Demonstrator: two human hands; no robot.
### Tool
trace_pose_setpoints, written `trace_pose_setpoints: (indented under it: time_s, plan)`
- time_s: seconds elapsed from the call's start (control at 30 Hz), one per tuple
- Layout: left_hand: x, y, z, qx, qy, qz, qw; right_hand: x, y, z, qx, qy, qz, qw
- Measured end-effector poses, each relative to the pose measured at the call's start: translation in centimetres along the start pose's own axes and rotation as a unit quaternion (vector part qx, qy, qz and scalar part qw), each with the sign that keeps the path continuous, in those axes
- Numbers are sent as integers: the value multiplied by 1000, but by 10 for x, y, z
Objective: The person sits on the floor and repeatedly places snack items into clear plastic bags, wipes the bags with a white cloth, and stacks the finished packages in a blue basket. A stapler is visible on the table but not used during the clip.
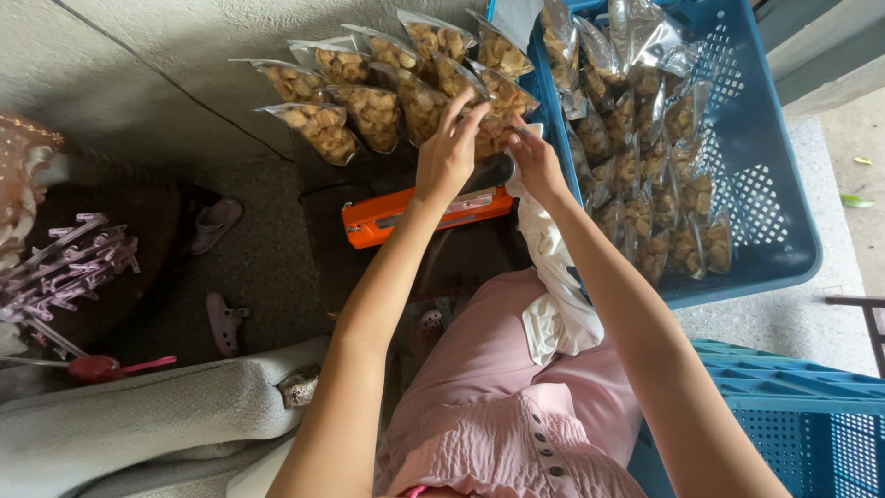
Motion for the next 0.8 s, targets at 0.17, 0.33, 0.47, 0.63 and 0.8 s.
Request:
trace_pose_setpoints:
  time_s: [0.17, 0.33, 0.47, 0.63, 0.8]
  plan:
    - [19, -10, 20, -60, -121, 31, 990, 30, 9, 6, -84, -10, -61, 995]
    - [49, -64, 9, -197, -404, 213, 868, 43, -2, -7, 230, -179, -55, 955]
    - [47, -76, 2, -213, -420, 234, 850, 43, 15, -12, 294, -232, -183, 909]
    - [51, -89, -4, -207, -458, 271, 821, 50, 25, -12, 315, -212, -153, 912]
    - [59, -80, 1, -200, -473, 278, 812, 71, 29, -5, 320, -235, -235, 887]
Point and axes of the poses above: each hand's wrist, its own x-axis away from the middle knuckle, its own z-axis out of the back of the hand, y = z × x, the point moved 7 cm from there along -x, towards the middle knuckle, and after that the axes turned 13 degrees about z, right-handed, at the moved point
